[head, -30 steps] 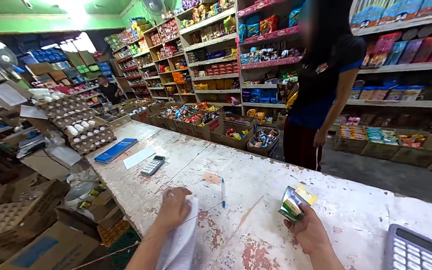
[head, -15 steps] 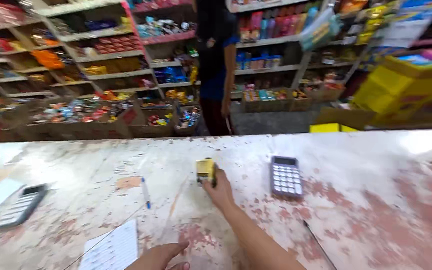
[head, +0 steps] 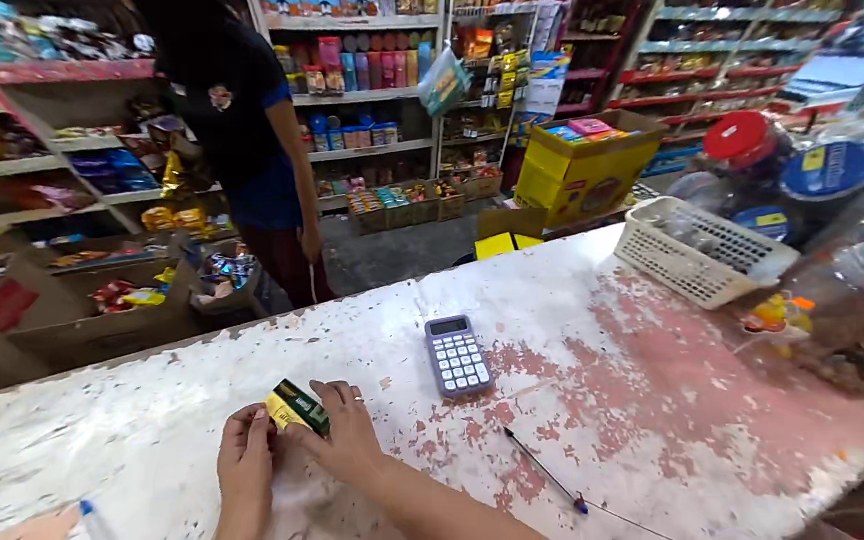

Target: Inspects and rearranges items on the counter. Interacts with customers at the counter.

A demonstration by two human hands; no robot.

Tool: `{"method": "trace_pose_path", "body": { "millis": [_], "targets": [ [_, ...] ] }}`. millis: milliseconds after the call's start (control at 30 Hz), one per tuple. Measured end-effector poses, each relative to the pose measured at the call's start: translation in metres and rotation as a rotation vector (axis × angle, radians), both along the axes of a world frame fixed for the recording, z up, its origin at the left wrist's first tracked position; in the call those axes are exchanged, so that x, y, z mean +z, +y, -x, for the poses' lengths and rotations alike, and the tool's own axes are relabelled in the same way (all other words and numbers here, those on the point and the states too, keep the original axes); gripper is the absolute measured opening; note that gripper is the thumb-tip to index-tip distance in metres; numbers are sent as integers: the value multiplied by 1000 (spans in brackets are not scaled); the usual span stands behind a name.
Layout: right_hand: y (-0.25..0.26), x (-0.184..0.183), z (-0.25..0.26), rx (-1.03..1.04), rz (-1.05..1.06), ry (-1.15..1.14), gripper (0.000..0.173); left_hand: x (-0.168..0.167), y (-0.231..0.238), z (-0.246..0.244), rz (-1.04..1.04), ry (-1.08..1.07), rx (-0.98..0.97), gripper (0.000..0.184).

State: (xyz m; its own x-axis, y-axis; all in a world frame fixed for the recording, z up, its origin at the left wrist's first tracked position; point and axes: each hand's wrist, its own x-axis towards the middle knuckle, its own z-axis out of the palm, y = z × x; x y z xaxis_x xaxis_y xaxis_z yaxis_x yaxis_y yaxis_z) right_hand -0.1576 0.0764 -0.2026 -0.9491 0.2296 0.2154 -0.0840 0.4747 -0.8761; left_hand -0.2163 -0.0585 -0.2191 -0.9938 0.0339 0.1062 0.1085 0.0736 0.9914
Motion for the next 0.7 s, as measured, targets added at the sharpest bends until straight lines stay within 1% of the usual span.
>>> {"method": "trace_pose_path", "body": {
  "millis": [100,167,200,233,300,367,400,467,533,600,633,700],
  "targets": [
    [3,-2,0,-46,60,98,59,-2,-3,4,-14,-20,-10,40],
    [12,9,0,-88,78,152,53,-5,-6,9,-3,39,-7,43],
    [20,20,-2,-111,62,174,51,-8,-9,11,1,75,-3,43],
    [34,32,-7,-137,-3,192,49,-10,-11,13,-4,87,7,41],
    [72,51,-24,-247,-228,195,45,-9,-12,18,-4,59,19,39],
    [110,50,-56,-413,-399,84,45,-9,-16,17,66,17,-43,42],
    [127,45,-75,-468,-441,-18,47,-9,-19,17,108,13,-91,44],
    [151,35,-106,-507,-465,-192,52,-8,-21,21,148,18,-163,44],
    [161,23,-131,-475,-442,-255,54,-9,-23,22,154,16,-207,42],
    [161,16,-141,-403,-377,-270,54,-9,-24,23,148,16,-219,41],
    [160,14,-142,-375,-378,-280,54,-8,-23,23,145,20,-220,40],
    [156,13,-140,-353,-495,-324,52,-8,-22,22,146,33,-219,40]
  ]
}}
